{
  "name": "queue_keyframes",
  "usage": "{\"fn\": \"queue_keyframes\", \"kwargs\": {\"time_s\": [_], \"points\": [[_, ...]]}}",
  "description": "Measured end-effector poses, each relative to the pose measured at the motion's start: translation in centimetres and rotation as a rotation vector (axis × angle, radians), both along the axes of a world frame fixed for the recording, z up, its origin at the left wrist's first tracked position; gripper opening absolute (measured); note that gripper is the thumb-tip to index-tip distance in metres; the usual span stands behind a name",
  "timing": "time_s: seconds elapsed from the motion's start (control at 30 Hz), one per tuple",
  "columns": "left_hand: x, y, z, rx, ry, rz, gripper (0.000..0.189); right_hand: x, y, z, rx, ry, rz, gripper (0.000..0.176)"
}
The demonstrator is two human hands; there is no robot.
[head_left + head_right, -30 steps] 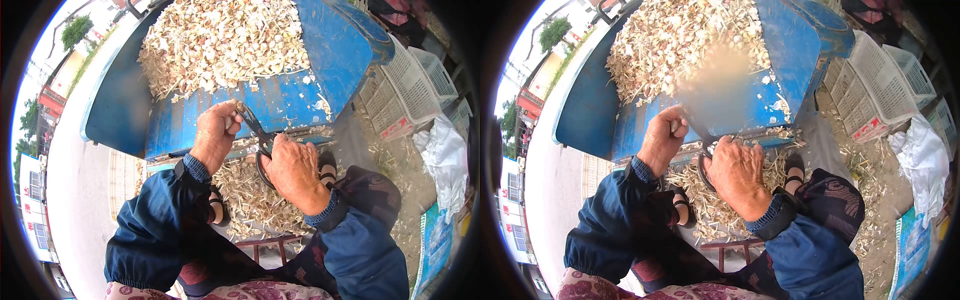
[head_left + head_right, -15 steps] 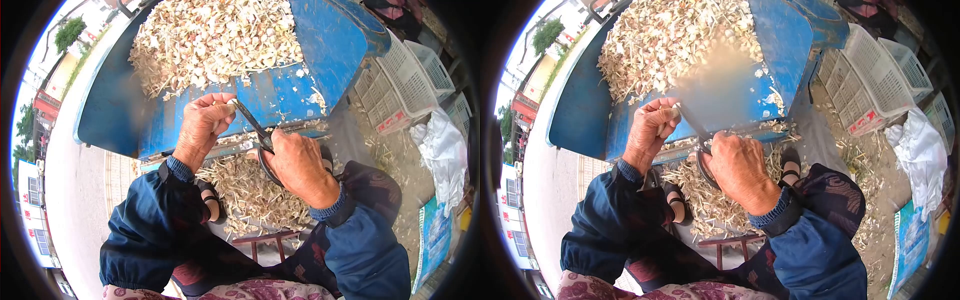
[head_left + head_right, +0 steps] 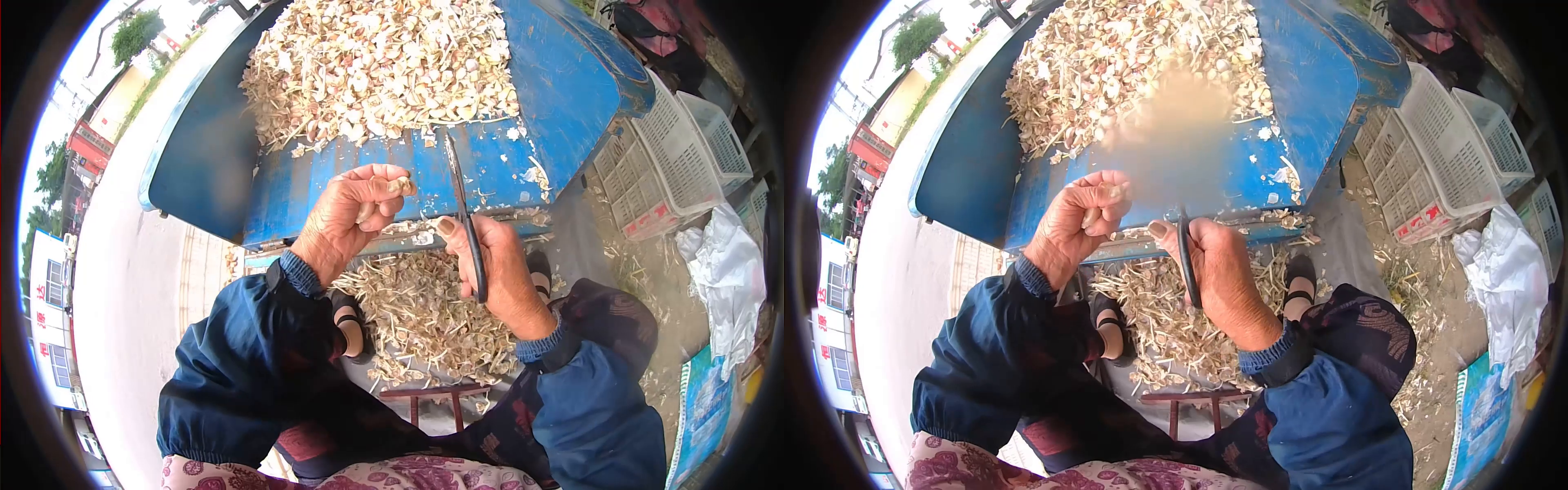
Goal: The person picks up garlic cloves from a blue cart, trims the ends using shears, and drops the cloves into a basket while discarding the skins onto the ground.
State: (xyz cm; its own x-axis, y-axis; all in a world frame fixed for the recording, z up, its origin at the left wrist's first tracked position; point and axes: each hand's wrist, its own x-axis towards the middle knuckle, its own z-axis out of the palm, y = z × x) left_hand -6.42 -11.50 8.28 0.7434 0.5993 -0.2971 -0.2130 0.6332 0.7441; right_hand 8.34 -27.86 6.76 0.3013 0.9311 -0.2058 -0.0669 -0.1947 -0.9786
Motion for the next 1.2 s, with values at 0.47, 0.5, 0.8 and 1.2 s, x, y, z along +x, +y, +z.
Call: {"fn": "queue_keyframes", "kwargs": {"time_s": [0.47, 0.5, 0.8, 1.2], "points": [[-32.6, 7.0, -2.9, 1.492, 1.455, 0.17, 0.03, 1.6, -1.0, 3.3, -0.021, -0.096, 0.017, 0.065], [-27.3, 6.3, -1.7, 1.306, 1.298, 0.185, 0.024, 1.6, -1.0, 3.3, -0.024, -0.097, 0.01, 0.066], [-0.1, 6.9, -6.2, 1.842, 0.891, -0.157, 0.014, 2.6, -1.5, 2.5, -0.075, -0.156, 0.008, 0.046], [-0.6, 9.6, -8.5, 1.345, 1.003, 0.035, 0.014, 2.6, -2.0, 3.6, -0.116, -0.158, 0.061, 0.046]]}}
